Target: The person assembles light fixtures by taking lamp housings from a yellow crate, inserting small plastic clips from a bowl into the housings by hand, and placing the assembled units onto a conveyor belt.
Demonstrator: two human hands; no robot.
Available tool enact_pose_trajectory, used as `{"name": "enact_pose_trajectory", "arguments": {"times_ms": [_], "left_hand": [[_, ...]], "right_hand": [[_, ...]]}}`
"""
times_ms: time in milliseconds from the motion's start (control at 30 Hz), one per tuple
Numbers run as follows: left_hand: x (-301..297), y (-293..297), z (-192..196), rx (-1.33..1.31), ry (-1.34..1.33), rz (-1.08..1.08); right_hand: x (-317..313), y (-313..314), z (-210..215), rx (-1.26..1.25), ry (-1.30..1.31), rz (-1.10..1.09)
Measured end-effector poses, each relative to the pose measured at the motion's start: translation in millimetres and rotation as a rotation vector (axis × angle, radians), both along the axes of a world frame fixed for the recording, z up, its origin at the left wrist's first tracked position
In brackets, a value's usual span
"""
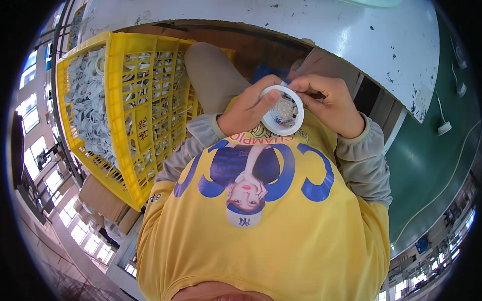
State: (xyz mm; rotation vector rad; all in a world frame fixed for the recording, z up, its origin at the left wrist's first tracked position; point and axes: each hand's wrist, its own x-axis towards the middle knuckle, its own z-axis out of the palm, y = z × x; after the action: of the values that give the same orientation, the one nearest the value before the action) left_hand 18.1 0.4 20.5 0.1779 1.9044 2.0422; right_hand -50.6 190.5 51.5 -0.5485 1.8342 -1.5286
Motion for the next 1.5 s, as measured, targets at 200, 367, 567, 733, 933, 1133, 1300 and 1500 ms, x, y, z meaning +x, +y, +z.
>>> {"name": "enact_pose_trajectory", "arguments": {"times_ms": [200, 367, 567, 733, 933, 1133, 1300, 1500], "left_hand": [[0.5, -1.1, 2.9, -0.037, 0.02, 0.013], [3.2, 2.7, 0.2, -0.026, 0.049, 0.054], [3.1, 0.1, 3.7, -0.125, 0.085, -0.019], [3.5, 0.2, 7.9, -0.132, 0.085, -0.026], [6.7, 1.7, 4.7, -0.175, 0.163, -0.01], [4.6, -2.2, 4.9, -0.195, 0.14, -0.025], [5.3, -3.9, 4.3, -0.169, 0.164, -0.083], [3.2, -2.6, 3.7, -0.151, 0.156, -0.11]], "right_hand": [[-1.4, 1.9, 3.1, -0.013, 0.008, 0.045], [-2.7, 5.3, -3.1, -0.086, 0.095, 0.081], [-0.9, 7.2, -3.3, -0.133, -0.043, 0.093], [-3.0, 10.4, -9.6, -0.162, -0.356, 0.09], [-9.1, 16.7, -11.1, -0.178, -0.407, 0.206], [-1.3, 11.5, -10.1, -0.157, -0.389, 0.233], [-3.6, 11.2, 0.0, -0.084, -0.255, 0.3], [-7.7, 11.5, 6.6, -0.038, -0.143, 0.34]]}}
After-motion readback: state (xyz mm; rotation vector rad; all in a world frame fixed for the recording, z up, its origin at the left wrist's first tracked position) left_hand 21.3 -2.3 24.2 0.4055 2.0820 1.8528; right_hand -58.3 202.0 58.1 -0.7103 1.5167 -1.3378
